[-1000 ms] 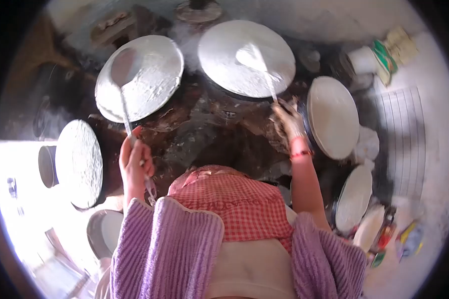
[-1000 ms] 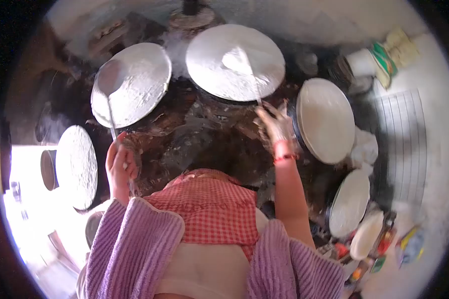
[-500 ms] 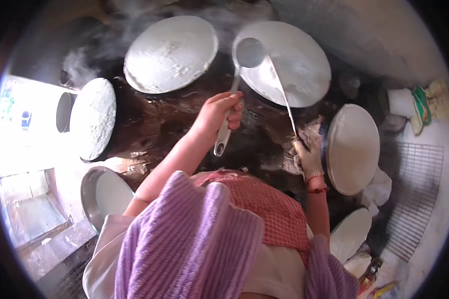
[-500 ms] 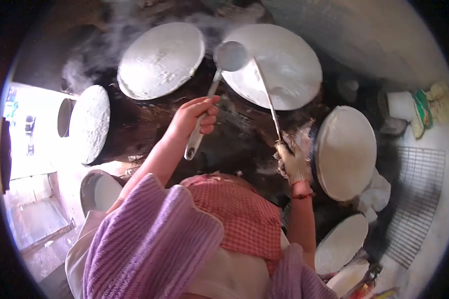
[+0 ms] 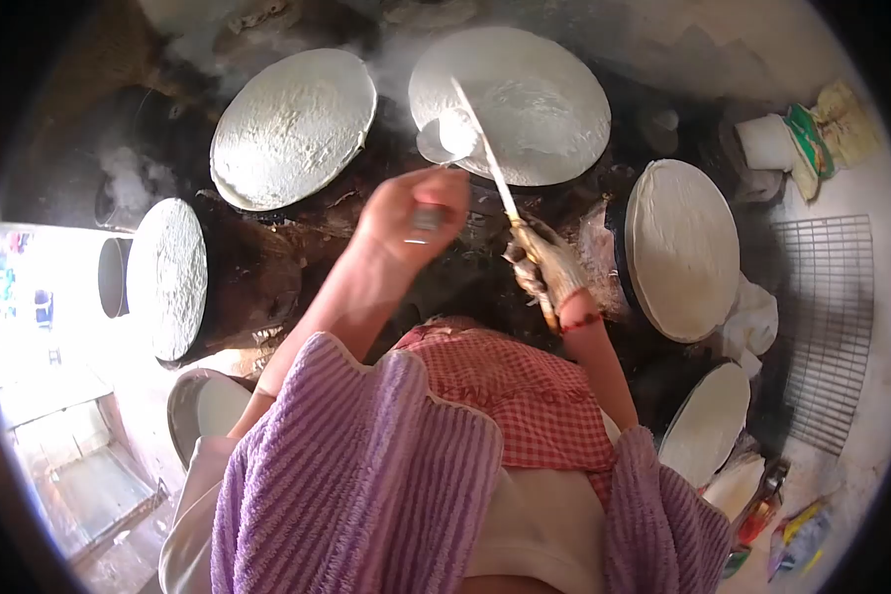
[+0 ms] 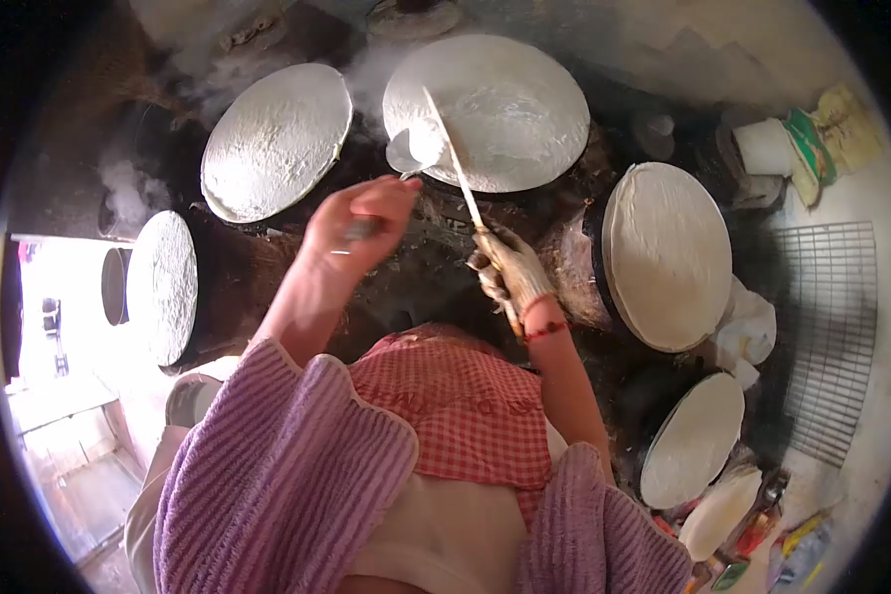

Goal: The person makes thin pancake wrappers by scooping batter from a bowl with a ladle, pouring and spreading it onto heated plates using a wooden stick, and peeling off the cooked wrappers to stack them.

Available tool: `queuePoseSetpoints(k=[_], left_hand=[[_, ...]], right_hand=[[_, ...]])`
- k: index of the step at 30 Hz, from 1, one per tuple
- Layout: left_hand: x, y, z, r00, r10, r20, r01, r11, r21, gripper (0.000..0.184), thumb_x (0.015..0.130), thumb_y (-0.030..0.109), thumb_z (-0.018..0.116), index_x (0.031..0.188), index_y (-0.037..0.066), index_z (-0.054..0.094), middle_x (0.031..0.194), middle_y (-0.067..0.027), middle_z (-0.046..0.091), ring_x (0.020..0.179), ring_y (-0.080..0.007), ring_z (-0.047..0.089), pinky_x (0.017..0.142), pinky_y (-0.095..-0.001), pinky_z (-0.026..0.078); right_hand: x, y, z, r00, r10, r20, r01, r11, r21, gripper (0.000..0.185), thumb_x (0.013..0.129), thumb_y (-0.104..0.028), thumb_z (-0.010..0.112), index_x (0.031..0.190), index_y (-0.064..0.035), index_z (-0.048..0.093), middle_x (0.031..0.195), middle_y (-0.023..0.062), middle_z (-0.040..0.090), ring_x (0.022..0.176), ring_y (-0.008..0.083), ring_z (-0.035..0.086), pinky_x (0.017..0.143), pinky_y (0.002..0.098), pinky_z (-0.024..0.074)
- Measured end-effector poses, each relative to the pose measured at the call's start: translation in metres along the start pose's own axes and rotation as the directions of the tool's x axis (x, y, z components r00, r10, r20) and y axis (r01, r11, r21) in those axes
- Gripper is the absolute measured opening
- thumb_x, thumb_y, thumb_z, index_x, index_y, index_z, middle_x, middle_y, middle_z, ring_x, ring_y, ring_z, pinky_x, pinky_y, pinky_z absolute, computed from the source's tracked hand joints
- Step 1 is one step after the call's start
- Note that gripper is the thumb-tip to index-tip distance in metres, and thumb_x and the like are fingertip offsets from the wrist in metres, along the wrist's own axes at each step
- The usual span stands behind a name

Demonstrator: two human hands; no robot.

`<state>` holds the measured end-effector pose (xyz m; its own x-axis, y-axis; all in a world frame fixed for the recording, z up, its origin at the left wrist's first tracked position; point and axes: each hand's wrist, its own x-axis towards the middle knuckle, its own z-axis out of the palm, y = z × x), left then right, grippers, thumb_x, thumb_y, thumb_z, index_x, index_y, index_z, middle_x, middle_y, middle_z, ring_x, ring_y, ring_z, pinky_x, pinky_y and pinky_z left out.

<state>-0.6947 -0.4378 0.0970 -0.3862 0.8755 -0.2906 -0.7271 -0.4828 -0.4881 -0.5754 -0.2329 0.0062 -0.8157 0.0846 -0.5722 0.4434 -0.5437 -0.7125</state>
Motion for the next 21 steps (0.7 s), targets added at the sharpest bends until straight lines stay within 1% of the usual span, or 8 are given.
queuePoseSetpoints(k=[1, 5, 6, 10, 12, 15, 17, 21], left_hand=[[-0.022, 0.003, 0.014, 0.998, -0.053, 0.013, 0.055, 0.981, -0.188, 0.029, 0.104, 0.014, 0.032, 0.114, -0.012, 0.04, 0.067, -0.0013, 0.039, 0.049, -0.0107, 0.041, 0.041, -0.0243, 0.038], [-0.095, 0.015, 0.009, 0.957, -0.079, 0.279, 0.036, 0.987, 0.156, 0.046, 0.105, 0.018, 0.032, 0.143, -0.007, 0.024, 0.076, -0.0035, 0.039, 0.049, -0.0099, 0.038, 0.037, -0.0233, 0.035], [-0.108, 0.025, 0.009, 0.948, -0.062, 0.312, -0.04, 0.95, 0.309, 0.046, 0.106, 0.021, 0.032, 0.144, -0.004, 0.025, 0.077, -0.0036, 0.039, 0.051, -0.0086, 0.038, 0.036, -0.0223, 0.034], [-0.136, 0.058, 0.03, 0.958, 0.039, 0.285, -0.167, 0.882, 0.441, 0.048, 0.106, 0.017, 0.03, 0.147, -0.003, 0.018, 0.076, -0.0022, 0.035, 0.051, -0.008, 0.035, 0.039, -0.0238, 0.037], [-0.154, 0.074, 0.033, 0.979, 0.165, 0.121, -0.203, 0.847, 0.492, 0.047, 0.105, 0.016, 0.031, 0.146, -0.005, 0.02, 0.072, 0.0002, 0.035, 0.048, -0.0069, 0.033, 0.037, -0.0218, 0.033], [-0.179, 0.129, -0.012, 0.901, 0.426, 0.089, -0.283, 0.419, 0.863, 0.043, 0.105, 0.012, 0.035, 0.144, -0.004, 0.031, 0.07, 0.0023, 0.034, 0.043, -0.0038, 0.028, 0.033, -0.0189, 0.026], [-0.183, 0.117, -0.003, 0.981, 0.185, -0.052, -0.091, 0.687, 0.721, 0.044, 0.106, 0.016, 0.03, 0.146, -0.002, 0.028, 0.071, 0.0026, 0.031, 0.044, -0.0033, 0.024, 0.033, -0.0191, 0.026], [-0.152, 0.091, -0.011, 0.971, 0.023, -0.238, 0.146, 0.731, 0.667, 0.046, 0.107, 0.02, 0.028, 0.148, 0.0, 0.024, 0.072, 0.002, 0.031, 0.047, -0.0056, 0.025, 0.037, -0.0209, 0.028]], right_hand=[[-0.017, -0.003, -0.001, 0.997, -0.06, -0.041, 0.058, 0.998, -0.029, 0.029, 0.095, -0.023, 0.062, 0.122, -0.0136, 0.056, 0.071, 0.0037, 0.059, 0.038, 0.0064, 0.038, 0.032, 0.022, 0.0268], [-0.037, -0.007, -0.011, 0.888, -0.206, -0.412, 0.189, 0.979, -0.082, 0.03, 0.097, -0.03, 0.056, 0.123, -0.0141, 0.055, 0.062, -0.001, 0.05, 0.038, 0.0046, 0.04, 0.03, 0.0205, 0.0278], [-0.018, 0.011, -0.045, 0.898, -0.14, -0.417, 0.168, 0.985, 0.031, 0.031, 0.091, -0.036, 0.065, 0.113, -0.0131, 0.065, 0.066, 0.0016, 0.057, 0.04, 0.0075, 0.047, 0.032, 0.0234, 0.0336], [-0.008, 0.026, 0.024, 0.926, -0.289, -0.243, 0.089, 0.792, -0.604, 0.033, 0.089, -0.031, 0.067, 0.119, -0.0177, 0.066, 0.069, -0.0023, 0.058, 0.044, 0.0073, 0.049, 0.039, 0.0236, 0.0405], [-0.024, 0.034, 0.046, 0.962, -0.164, -0.216, -0.005, 0.786, -0.618, 0.041, 0.088, -0.03, 0.069, 0.127, -0.0182, 0.062, 0.07, -0.0036, 0.059, 0.047, 0.0063, 0.049, 0.043, 0.0236, 0.0457], [-0.057, 0.078, 0.027, 0.9, -0.419, -0.121, 0.3, 0.796, -0.526, 0.044, 0.089, -0.022, 0.068, 0.131, -0.0141, 0.059, 0.093, -0.0007, 0.07, 0.061, 0.0039, 0.058, 0.047, 0.0203, 0.0459], [-0.104, 0.104, 0.014, 0.841, -0.478, -0.253, 0.261, 0.768, -0.585, 0.056, 0.087, -0.019, 0.07, 0.139, -0.0114, 0.049, 0.116, 0.0011, 0.064, 0.074, 0.0047, 0.059, 0.06, 0.022, 0.0491], [-0.205, 0.16, -0.009, 0.632, -0.521, -0.574, 0.266, 0.841, -0.47, 0.065, 0.085, -0.015, 0.071, 0.144, -0.0117, 0.043, 0.122, 0.0035, 0.061, 0.087, 0.0104, 0.06, 0.068, 0.0261, 0.0515]])
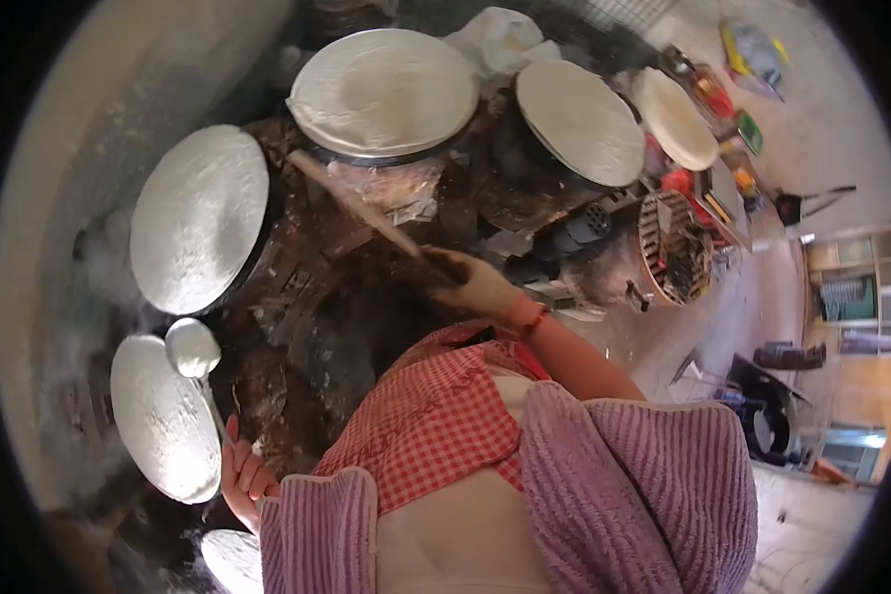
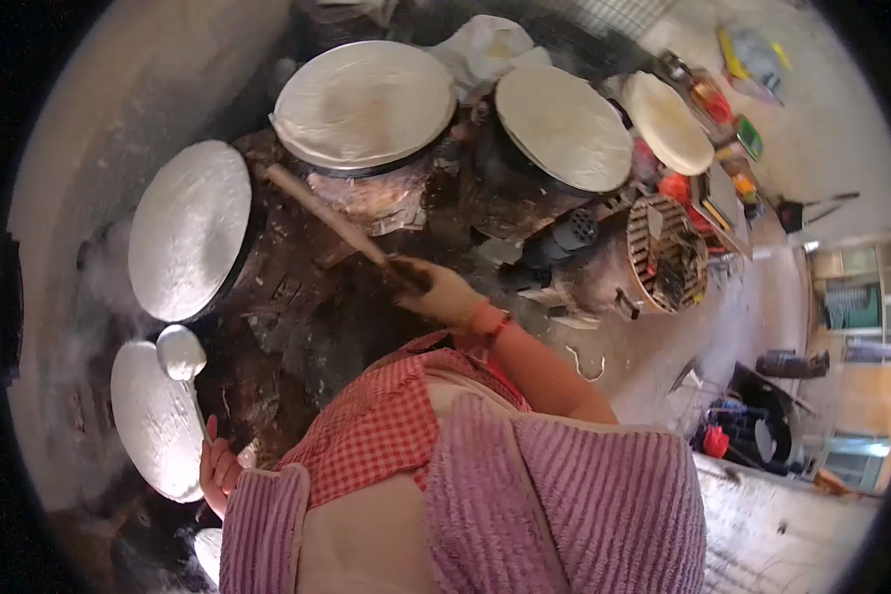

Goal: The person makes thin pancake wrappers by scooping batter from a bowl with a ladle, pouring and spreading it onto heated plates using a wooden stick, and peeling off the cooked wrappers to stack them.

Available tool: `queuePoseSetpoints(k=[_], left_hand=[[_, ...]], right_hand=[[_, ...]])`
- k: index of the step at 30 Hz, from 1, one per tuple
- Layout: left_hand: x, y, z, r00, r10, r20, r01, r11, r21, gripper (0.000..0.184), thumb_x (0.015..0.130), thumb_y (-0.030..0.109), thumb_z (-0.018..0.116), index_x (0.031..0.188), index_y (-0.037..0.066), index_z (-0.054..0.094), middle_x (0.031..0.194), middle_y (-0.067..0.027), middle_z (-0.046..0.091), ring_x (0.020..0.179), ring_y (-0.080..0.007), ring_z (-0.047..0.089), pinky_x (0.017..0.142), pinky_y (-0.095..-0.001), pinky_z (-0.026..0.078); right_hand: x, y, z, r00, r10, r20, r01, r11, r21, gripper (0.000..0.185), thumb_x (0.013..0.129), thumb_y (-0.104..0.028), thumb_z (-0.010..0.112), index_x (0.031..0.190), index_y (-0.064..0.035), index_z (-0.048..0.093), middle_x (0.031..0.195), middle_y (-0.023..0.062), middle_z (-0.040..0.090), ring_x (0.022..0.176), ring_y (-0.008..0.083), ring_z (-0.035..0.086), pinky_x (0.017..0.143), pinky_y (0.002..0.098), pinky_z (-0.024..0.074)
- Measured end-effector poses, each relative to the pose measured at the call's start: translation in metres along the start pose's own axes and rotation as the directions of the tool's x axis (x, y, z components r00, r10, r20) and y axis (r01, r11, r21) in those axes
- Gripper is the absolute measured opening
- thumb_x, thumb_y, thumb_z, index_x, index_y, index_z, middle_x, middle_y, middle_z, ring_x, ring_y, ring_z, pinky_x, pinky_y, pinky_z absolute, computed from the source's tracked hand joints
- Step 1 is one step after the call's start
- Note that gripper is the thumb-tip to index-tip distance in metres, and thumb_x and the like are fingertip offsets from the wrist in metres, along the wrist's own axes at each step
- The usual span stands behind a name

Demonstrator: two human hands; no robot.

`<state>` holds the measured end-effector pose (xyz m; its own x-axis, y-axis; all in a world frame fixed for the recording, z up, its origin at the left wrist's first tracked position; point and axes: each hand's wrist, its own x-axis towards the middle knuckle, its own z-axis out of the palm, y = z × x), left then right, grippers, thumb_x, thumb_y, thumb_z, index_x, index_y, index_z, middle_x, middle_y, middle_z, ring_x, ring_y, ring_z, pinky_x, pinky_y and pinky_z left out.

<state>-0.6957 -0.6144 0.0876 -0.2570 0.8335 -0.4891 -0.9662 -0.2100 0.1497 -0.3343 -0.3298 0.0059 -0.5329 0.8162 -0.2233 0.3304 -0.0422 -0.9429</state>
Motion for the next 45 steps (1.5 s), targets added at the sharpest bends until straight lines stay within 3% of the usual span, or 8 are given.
queuePoseSetpoints(k=[10, 13, 17, 25, 28, 32, 42, 45], left_hand=[[0.087, -0.06, 0.127, 0.575, -0.559, 0.597, 0.234, 0.812, 0.535, 0.061, 0.106, 0.022, 0.034, 0.154, 0.013, -0.003, 0.073, -0.0023, 0.039, 0.039, -0.0062, 0.034, 0.031, -0.0234, 0.037], [0.112, -0.117, 0.162, 0.664, -0.511, 0.546, 0.157, 0.809, 0.566, 0.059, 0.106, 0.022, 0.033, 0.154, 0.012, -0.001, 0.074, -0.0027, 0.039, 0.041, -0.0068, 0.033, 0.031, -0.024, 0.036], [0.131, -0.218, 0.21, 0.841, -0.502, 0.2, 0.467, 0.862, 0.198, 0.05, 0.108, 0.023, 0.024, 0.153, 0.006, 0.011, 0.076, -0.0027, 0.036, 0.048, -0.01, 0.036, 0.042, -0.0262, 0.037], [0.168, -0.331, 0.225, 0.754, -0.64, 0.148, 0.625, 0.768, 0.138, 0.049, 0.108, 0.024, 0.023, 0.152, 0.005, 0.014, 0.077, -0.0027, 0.036, 0.048, -0.0103, 0.037, 0.043, -0.0269, 0.041], [0.178, -0.353, 0.245, 0.757, -0.652, 0.052, 0.64, 0.755, 0.144, 0.051, 0.107, 0.024, 0.027, 0.152, 0.005, 0.012, 0.077, -0.0025, 0.037, 0.049, -0.0085, 0.037, 0.04, -0.0247, 0.04], [0.199, -0.366, 0.262, 0.719, -0.693, 0.043, 0.674, 0.712, 0.197, 0.049, 0.107, 0.018, 0.025, 0.15, -0.002, 0.012, 0.077, -0.0021, 0.035, 0.049, -0.007, 0.037, 0.039, -0.0227, 0.037], [0.226, -0.335, 0.25, 0.682, -0.731, 0.027, 0.713, 0.673, 0.197, 0.049, 0.107, 0.021, 0.025, 0.151, 0.001, 0.015, 0.076, -0.0012, 0.034, 0.05, -0.0078, 0.035, 0.04, -0.024, 0.036], [0.229, -0.314, 0.243, 0.716, -0.698, 0.008, 0.669, 0.689, 0.28, 0.048, 0.107, 0.02, 0.026, 0.15, 0.001, 0.016, 0.076, -0.0011, 0.034, 0.05, -0.0068, 0.035, 0.039, -0.0237, 0.035]], right_hand=[[-0.068, 0.073, -0.165, 0.646, 0.226, -0.729, 0.102, 0.921, 0.376, 0.057, 0.085, -0.016, 0.072, 0.137, -0.0064, 0.05, 0.098, 0.0026, 0.064, 0.072, 0.0097, 0.057, 0.059, 0.0234, 0.0476], [-0.089, 0.066, -0.24, 0.477, 0.504, -0.72, -0.032, 0.829, 0.559, 0.051, 0.084, -0.019, 0.074, 0.128, -0.0014, 0.056, 0.093, 0.0042, 0.066, 0.081, 0.0125, 0.059, 0.068, 0.0254, 0.0489], [-0.096, 0.135, -0.347, 0.349, 0.306, -0.886, -0.092, 0.952, 0.292, 0.041, 0.082, -0.022, 0.075, 0.113, 0.0023, 0.063, 0.09, 0.0052, 0.068, 0.079, 0.0146, 0.06, 0.072, 0.0289, 0.0479], [-0.09, 0.138, -0.388, 0.484, 0.306, -0.82, -0.079, 0.949, 0.307, 0.05, 0.09, -0.018, 0.064, 0.136, -0.0068, 0.05, 0.121, 0.0066, 0.064, 0.096, 0.0174, 0.063, 0.077, 0.03, 0.0506], [-0.102, 0.164, -0.354, 0.463, -0.134, -0.876, -0.175, 0.955, -0.238, 0.051, 0.091, -0.016, 0.06, 0.14, -0.0129, 0.048, 0.128, 0.0124, 0.062, 0.107, 0.0261, 0.064, 0.083, 0.0363, 0.0511], [-0.108, 0.125, -0.354, 0.536, 0.343, -0.771, -0.631, 0.77, -0.096, 0.051, 0.092, -0.016, 0.057, 0.141, -0.0148, 0.045, 0.106, 0.0265, 0.064, 0.097, 0.0429, 0.062, 0.083, 0.0476, 0.049], [-0.077, 0.154, -0.37, 0.611, 0.003, -0.792, -0.478, 0.798, -0.366, 0.049, 0.095, -0.016, 0.052, 0.143, -0.0145, 0.041, 0.098, 0.0263, 0.065, 0.088, 0.0422, 0.063, 0.074, 0.048, 0.0491], [-0.07, 0.136, -0.38, 0.593, 0.284, -0.753, -0.589, 0.791, -0.165, 0.048, 0.096, -0.019, 0.052, 0.143, -0.0159, 0.042, 0.101, 0.0225, 0.065, 0.088, 0.0389, 0.064, 0.075, 0.0452, 0.0498]])
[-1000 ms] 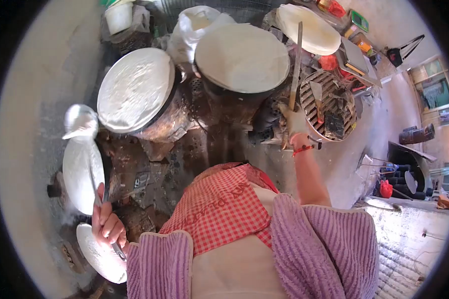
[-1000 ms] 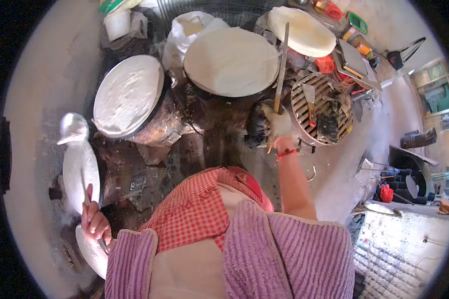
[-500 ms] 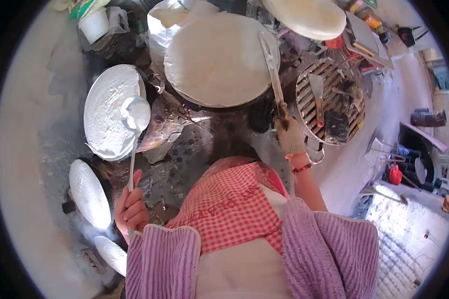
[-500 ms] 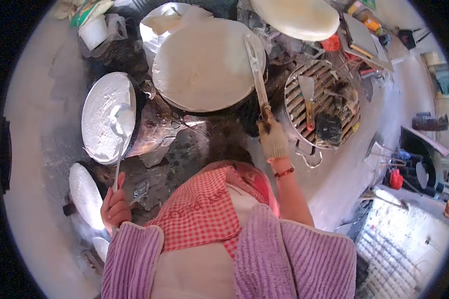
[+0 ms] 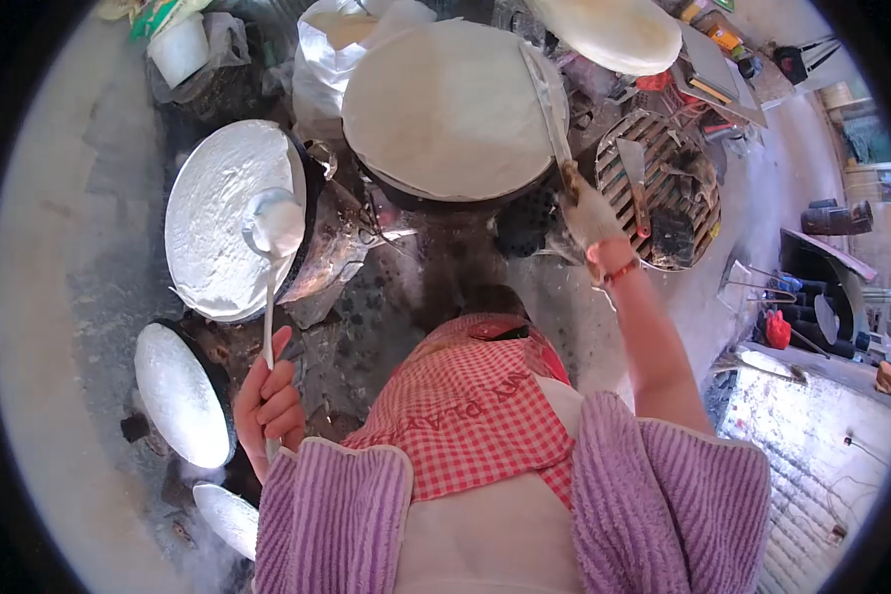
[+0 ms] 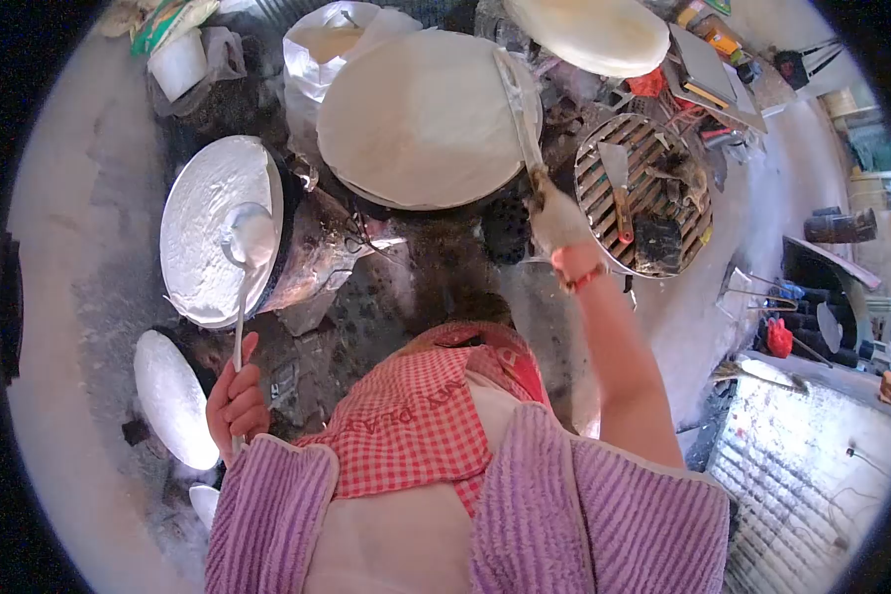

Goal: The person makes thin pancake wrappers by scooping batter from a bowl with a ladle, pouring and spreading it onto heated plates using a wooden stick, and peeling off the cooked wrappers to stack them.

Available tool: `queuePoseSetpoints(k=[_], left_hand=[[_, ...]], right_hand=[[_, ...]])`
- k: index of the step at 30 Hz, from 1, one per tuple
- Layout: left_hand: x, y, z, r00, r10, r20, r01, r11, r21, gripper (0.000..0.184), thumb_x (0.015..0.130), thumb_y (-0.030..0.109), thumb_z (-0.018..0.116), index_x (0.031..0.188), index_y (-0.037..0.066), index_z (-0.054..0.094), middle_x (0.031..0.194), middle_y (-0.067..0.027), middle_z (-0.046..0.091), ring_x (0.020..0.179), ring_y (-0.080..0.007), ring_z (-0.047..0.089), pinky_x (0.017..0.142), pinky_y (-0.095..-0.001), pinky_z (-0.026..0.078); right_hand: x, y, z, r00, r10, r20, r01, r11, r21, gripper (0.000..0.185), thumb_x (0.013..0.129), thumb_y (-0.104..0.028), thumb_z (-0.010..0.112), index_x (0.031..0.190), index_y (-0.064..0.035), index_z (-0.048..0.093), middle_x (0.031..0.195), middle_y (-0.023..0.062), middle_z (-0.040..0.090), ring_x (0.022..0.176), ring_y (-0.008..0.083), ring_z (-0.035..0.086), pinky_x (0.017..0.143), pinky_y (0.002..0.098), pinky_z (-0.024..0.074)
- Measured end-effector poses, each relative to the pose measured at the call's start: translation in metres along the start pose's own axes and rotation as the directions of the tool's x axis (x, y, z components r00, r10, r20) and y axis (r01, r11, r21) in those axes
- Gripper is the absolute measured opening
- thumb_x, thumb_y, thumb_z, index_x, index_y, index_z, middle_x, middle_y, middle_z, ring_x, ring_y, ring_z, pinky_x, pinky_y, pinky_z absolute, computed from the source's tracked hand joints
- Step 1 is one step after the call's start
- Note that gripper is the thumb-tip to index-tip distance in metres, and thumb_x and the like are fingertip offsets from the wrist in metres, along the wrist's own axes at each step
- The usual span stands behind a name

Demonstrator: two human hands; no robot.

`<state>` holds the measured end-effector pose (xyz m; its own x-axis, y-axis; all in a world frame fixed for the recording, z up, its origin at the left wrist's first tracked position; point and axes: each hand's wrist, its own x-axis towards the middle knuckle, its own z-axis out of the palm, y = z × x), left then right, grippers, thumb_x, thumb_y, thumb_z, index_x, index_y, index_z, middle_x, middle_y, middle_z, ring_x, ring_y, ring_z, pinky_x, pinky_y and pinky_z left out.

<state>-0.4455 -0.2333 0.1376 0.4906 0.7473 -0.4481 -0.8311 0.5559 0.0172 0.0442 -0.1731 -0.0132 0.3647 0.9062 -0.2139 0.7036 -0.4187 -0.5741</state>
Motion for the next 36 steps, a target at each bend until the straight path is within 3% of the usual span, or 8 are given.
queuePoseSetpoints(k=[7, 11, 16, 18, 24, 26, 29, 36], left_hand=[[-0.015, 0.018, -0.019, 0.999, 0.026, -0.018, -0.027, 0.999, -0.02, 0.047, 0.107, 0.018, 0.028, 0.149, 0.0, 0.017, 0.077, -0.0008, 0.034, 0.05, -0.0056, 0.034, 0.039, -0.0231, 0.034], [-0.013, 0.024, -0.03, 0.999, -0.028, -0.031, 0.026, 0.997, -0.069, 0.047, 0.107, 0.018, 0.027, 0.149, -0.001, 0.017, 0.076, -0.0007, 0.033, 0.051, -0.0057, 0.034, 0.04, -0.0225, 0.034], [-0.008, 0.011, -0.023, 0.998, -0.042, -0.042, 0.042, 0.999, 0.019, 0.045, 0.107, 0.017, 0.031, 0.146, -0.005, 0.024, 0.074, 0.0015, 0.031, 0.049, -0.0027, 0.03, 0.037, -0.019, 0.031], [-0.004, 0.0, -0.011, 0.999, -0.019, -0.039, 0.023, 0.994, 0.103, 0.046, 0.106, 0.017, 0.034, 0.145, -0.005, 0.025, 0.073, 0.0018, 0.031, 0.048, -0.0022, 0.03, 0.036, -0.0185, 0.031], [-0.005, -0.044, 0.042, 0.988, 0.11, 0.11, -0.154, 0.793, 0.589, 0.053, 0.104, 0.017, 0.042, 0.147, -0.003, 0.021, 0.07, 0.0018, 0.038, 0.039, -0.0015, 0.031, 0.03, -0.0172, 0.031], [-0.017, -0.034, 0.049, 0.931, 0.041, 0.364, -0.22, 0.856, 0.467, 0.055, 0.104, 0.017, 0.039, 0.15, -0.001, 0.014, 0.071, 0.0004, 0.04, 0.04, -0.0022, 0.034, 0.031, -0.0183, 0.033], [-0.009, -0.055, 0.058, 0.837, 0.139, 0.529, -0.281, 0.939, 0.197, 0.057, 0.106, 0.018, 0.033, 0.152, 0.003, 0.003, 0.075, -0.0041, 0.042, 0.042, -0.0055, 0.039, 0.032, -0.0207, 0.037], [0.021, -0.126, 0.091, 0.929, 0.32, 0.188, -0.222, 0.884, -0.411, 0.053, 0.106, 0.021, 0.029, 0.146, -0.01, 0.013, 0.073, -0.0046, 0.039, 0.048, -0.0109, 0.041, 0.038, -0.0262, 0.038]], right_hand=[[0.025, 0.004, 0.013, 0.964, -0.251, -0.086, 0.24, 0.963, -0.124, 0.05, 0.094, -0.022, 0.053, 0.142, -0.0148, 0.042, 0.109, 0.0248, 0.065, 0.098, 0.0406, 0.063, 0.087, 0.0443, 0.0482], [-0.046, -0.029, 0.003, 0.983, 0.167, 0.08, -0.166, 0.986, -0.015, 0.056, 0.094, -0.025, 0.056, 0.146, -0.0185, 0.038, 0.113, 0.0246, 0.064, 0.104, 0.0375, 0.064, 0.089, 0.0414, 0.049], [-0.041, 0.047, 0.038, 0.953, -0.264, -0.149, 0.281, 0.954, 0.106, 0.054, 0.093, -0.021, 0.057, 0.144, -0.0158, 0.041, 0.112, 0.0219, 0.065, 0.105, 0.0358, 0.064, 0.087, 0.0405, 0.0486], [-0.026, 0.024, 0.013, 0.999, -0.041, 0.018, 0.037, 0.987, 0.154, 0.052, 0.093, -0.019, 0.057, 0.143, -0.0146, 0.042, 0.116, 0.0196, 0.065, 0.107, 0.0344, 0.063, 0.09, 0.0394, 0.0483], [0.012, 0.029, -0.006, 0.974, -0.217, 0.069, 0.178, 0.912, 0.369, 0.052, 0.093, -0.019, 0.058, 0.143, -0.013, 0.044, 0.116, 0.0123, 0.066, 0.099, 0.0253, 0.064, 0.088, 0.0358, 0.0493], [-0.012, 0.012, -0.037, 0.957, -0.029, 0.288, -0.092, 0.912, 0.399, 0.053, 0.093, -0.019, 0.058, 0.143, -0.01, 0.043, 0.118, 0.0097, 0.064, 0.101, 0.018, 0.061, 0.089, 0.0304, 0.0485], [0.01, 0.078, -0.02, 0.961, -0.274, 0.04, 0.198, 0.782, 0.591, 0.057, 0.089, -0.022, 0.067, 0.141, -0.0093, 0.047, 0.116, 0.0036, 0.065, 0.087, 0.011, 0.061, 0.07, 0.0264, 0.0503], [0.121, 0.044, -0.095, 0.973, 0.162, 0.165, -0.226, 0.818, 0.529, 0.047, 0.084, -0.023, 0.073, 0.127, -0.0071, 0.059, 0.103, 0.0075, 0.069, 0.079, 0.0141, 0.063, 0.064, 0.0319, 0.0501]])
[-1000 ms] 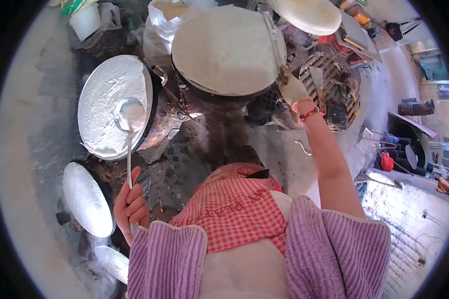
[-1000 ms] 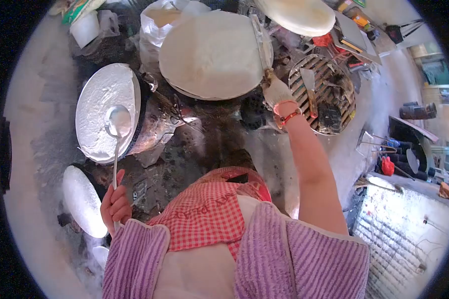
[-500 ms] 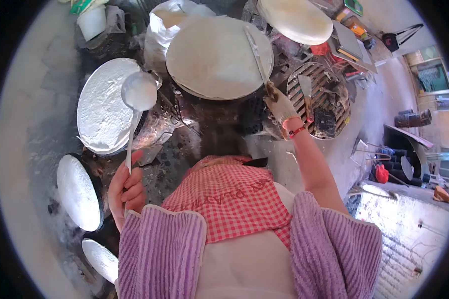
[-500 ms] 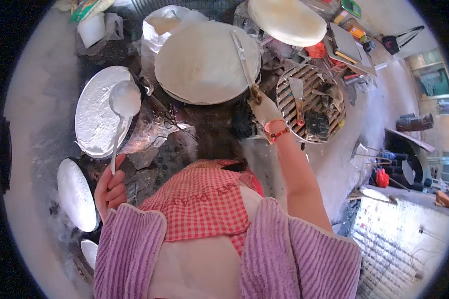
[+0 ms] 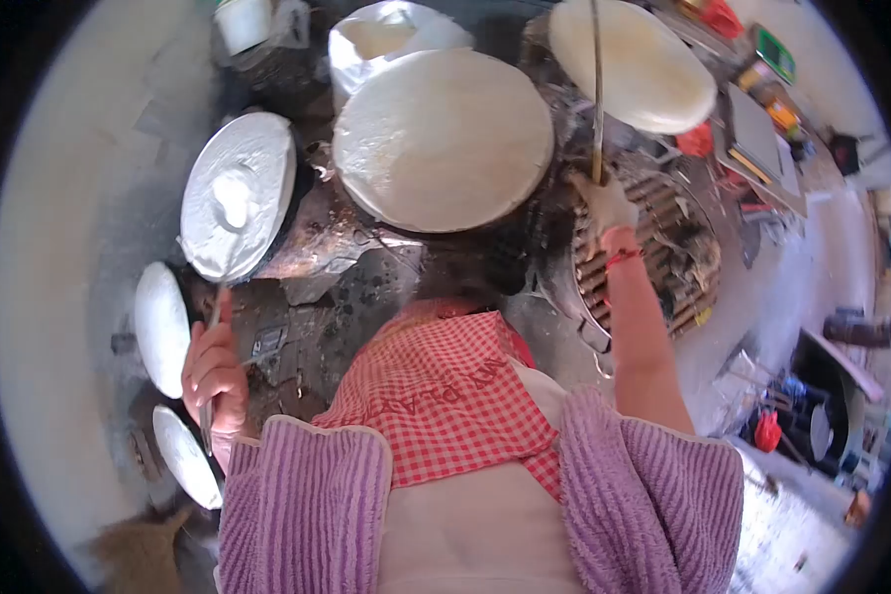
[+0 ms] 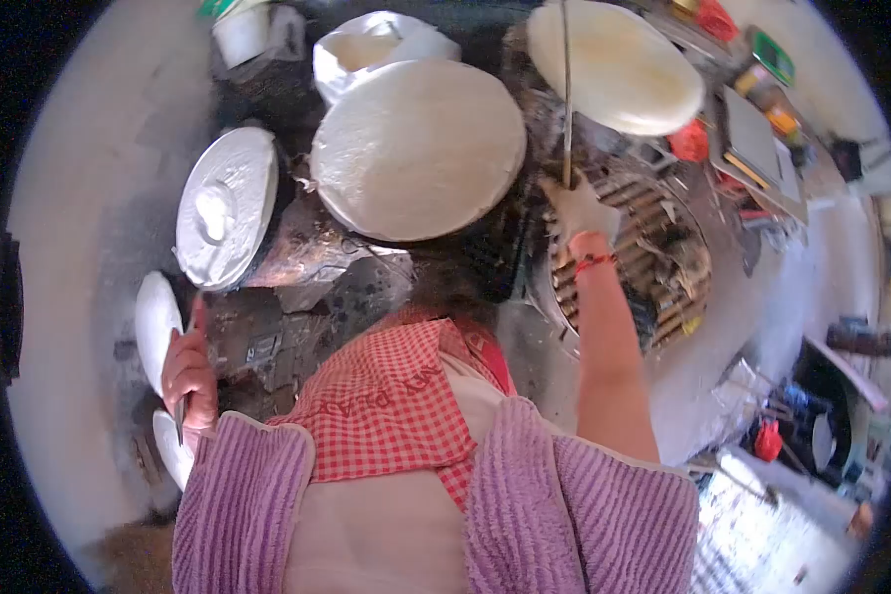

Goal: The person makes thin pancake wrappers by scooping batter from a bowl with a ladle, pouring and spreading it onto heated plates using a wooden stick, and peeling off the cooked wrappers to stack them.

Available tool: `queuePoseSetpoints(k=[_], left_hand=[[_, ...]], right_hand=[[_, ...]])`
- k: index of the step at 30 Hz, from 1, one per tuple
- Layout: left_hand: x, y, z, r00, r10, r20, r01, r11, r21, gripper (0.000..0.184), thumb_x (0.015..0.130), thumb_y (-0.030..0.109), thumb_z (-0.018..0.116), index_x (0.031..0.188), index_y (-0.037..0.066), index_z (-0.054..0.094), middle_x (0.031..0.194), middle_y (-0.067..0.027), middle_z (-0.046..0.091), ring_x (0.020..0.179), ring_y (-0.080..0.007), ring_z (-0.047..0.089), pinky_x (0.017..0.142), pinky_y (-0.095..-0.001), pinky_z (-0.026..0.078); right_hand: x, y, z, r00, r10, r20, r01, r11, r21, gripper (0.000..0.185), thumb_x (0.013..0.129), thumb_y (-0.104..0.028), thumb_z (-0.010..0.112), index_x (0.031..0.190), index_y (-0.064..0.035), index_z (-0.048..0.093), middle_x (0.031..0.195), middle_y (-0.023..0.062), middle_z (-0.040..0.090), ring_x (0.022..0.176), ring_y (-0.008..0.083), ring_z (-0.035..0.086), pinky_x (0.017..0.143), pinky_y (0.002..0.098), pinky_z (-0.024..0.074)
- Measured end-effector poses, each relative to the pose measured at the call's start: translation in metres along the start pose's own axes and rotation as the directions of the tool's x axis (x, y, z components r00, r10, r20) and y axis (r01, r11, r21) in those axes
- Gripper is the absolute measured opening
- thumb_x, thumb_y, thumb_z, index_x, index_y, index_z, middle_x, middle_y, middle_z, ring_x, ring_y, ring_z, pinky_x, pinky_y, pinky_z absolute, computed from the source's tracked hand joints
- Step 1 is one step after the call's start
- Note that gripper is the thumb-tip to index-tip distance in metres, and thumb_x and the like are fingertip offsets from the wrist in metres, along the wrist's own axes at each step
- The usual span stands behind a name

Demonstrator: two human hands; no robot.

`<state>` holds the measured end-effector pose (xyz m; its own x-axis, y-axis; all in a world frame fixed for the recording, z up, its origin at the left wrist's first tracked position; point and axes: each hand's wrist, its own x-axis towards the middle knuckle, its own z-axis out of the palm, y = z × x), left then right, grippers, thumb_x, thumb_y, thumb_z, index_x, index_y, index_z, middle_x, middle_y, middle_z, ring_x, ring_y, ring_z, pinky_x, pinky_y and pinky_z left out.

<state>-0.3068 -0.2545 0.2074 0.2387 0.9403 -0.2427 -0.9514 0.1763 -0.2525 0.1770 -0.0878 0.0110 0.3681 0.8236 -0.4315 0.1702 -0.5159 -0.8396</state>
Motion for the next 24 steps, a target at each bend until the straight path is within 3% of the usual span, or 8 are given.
queuePoseSetpoints(k=[3, 10, 11, 15, 19, 21, 23, 24], left_hand=[[-0.019, 0.001, -0.014, 0.992, 0.102, -0.076, -0.109, 0.99, -0.09, 0.054, 0.105, 0.022, 0.031, 0.143, -0.015, 0.017, 0.075, -0.0046, 0.039, 0.048, -0.0114, 0.042, 0.039, -0.026, 0.04], [-0.091, 0.006, -0.03, 0.906, 0.42, 0.048, -0.415, 0.906, -0.083, 0.047, 0.104, 0.015, 0.032, 0.14, -0.015, 0.022, 0.076, -0.0039, 0.036, 0.05, -0.0108, 0.037, 0.043, -0.0275, 0.038], [-0.128, 0.063, -0.034, 0.899, 0.431, 0.078, -0.418, 0.897, -0.143, 0.047, 0.104, 0.015, 0.032, 0.14, -0.015, 0.022, 0.076, -0.0039, 0.036, 0.05, -0.0108, 0.037, 0.043, -0.0275, 0.038], [-0.164, 0.089, -0.039, 0.846, 0.51, 0.153, -0.495, 0.859, -0.129, 0.047, 0.105, 0.015, 0.031, 0.14, -0.015, 0.022, 0.076, -0.0039, 0.036, 0.05, -0.0108, 0.037, 0.043, -0.0275, 0.038], [-0.236, 0.169, -0.091, 0.832, 0.51, 0.217, -0.486, 0.86, -0.158, 0.047, 0.105, 0.014, 0.031, 0.14, -0.015, 0.021, 0.076, -0.0039, 0.036, 0.05, -0.0108, 0.037, 0.043, -0.0275, 0.039], [-0.238, 0.18, -0.094, 0.827, 0.517, 0.223, -0.493, 0.856, -0.158, 0.047, 0.105, 0.014, 0.031, 0.14, -0.015, 0.021, 0.076, -0.0039, 0.036, 0.05, -0.0108, 0.037, 0.043, -0.0275, 0.039], [-0.238, 0.187, -0.095, 0.825, 0.524, 0.213, -0.498, 0.851, -0.165, 0.047, 0.105, 0.014, 0.031, 0.14, -0.014, 0.021, 0.077, -0.0039, 0.036, 0.05, -0.0108, 0.037, 0.043, -0.0275, 0.039], [-0.239, 0.189, -0.096, 0.824, 0.528, 0.208, -0.5, 0.848, -0.175, 0.047, 0.105, 0.014, 0.031, 0.14, -0.014, 0.021, 0.077, -0.0039, 0.036, 0.05, -0.0108, 0.037, 0.043, -0.0276, 0.039]], right_hand=[[0.113, 0.037, 0.013, 0.953, -0.294, 0.074, 0.303, 0.941, -0.153, 0.044, 0.085, -0.025, 0.072, 0.121, -0.0016, 0.06, 0.1, 0.0093, 0.069, 0.084, 0.0191, 0.062, 0.075, 0.0348, 0.05], [0.173, 0.041, 0.019, 0.907, -0.297, 0.298, 0.359, 0.915, -0.182, 0.043, 0.087, -0.024, 0.07, 0.121, 0.0, 0.059, 0.099, 0.0065, 0.066, 0.086, 0.0168, 0.059, 0.078, 0.031, 0.0486], [0.132, 0.023, 0.047, 0.917, -0.285, 0.28, 0.36, 0.893, -0.269, 0.042, 0.088, -0.022, 0.07, 0.122, -0.0003, 0.059, 0.098, 0.0057, 0.066, 0.086, 0.0162, 0.059, 0.078, 0.0303, 0.0485], [0.005, -0.01, 0.069, 0.898, -0.343, 0.276, 0.423, 0.845, -0.327, 0.041, 0.088, -0.023, 0.069, 0.121, 0.0002, 0.059, 0.1, 0.0078, 0.066, 0.085, 0.0183, 0.06, 0.078, 0.0328, 0.0489], [-0.121, 0.046, 0.13, 0.95, -0.219, 0.224, 0.308, 0.781, -0.543, 0.039, 0.085, -0.019, 0.071, 0.118, -0.0001, 0.061, 0.105, 0.0134, 0.068, 0.092, 0.0242, 0.063, 0.084, 0.0363, 0.0485], [-0.155, 0.058, 0.149, 0.865, -0.383, 0.324, 0.501, 0.669, -0.549, 0.04, 0.083, -0.018, 0.073, 0.116, 0.0009, 0.061, 0.103, 0.013, 0.068, 0.093, 0.0243, 0.063, 0.085, 0.0353, 0.0484], [-0.18, 0.073, 0.177, 0.859, -0.354, 0.37, 0.508, 0.682, -0.526, 0.041, 0.083, -0.018, 0.073, 0.116, 0.0025, 0.061, 0.104, 0.0125, 0.068, 0.092, 0.0226, 0.063, 0.084, 0.0343, 0.0486], [-0.181, 0.091, 0.198, 0.833, -0.366, 0.415, 0.522, 0.768, -0.371, 0.04, 0.083, -0.019, 0.073, 0.115, 0.0014, 0.062, 0.103, 0.0114, 0.068, 0.091, 0.0203, 0.062, 0.082, 0.0333, 0.049]])
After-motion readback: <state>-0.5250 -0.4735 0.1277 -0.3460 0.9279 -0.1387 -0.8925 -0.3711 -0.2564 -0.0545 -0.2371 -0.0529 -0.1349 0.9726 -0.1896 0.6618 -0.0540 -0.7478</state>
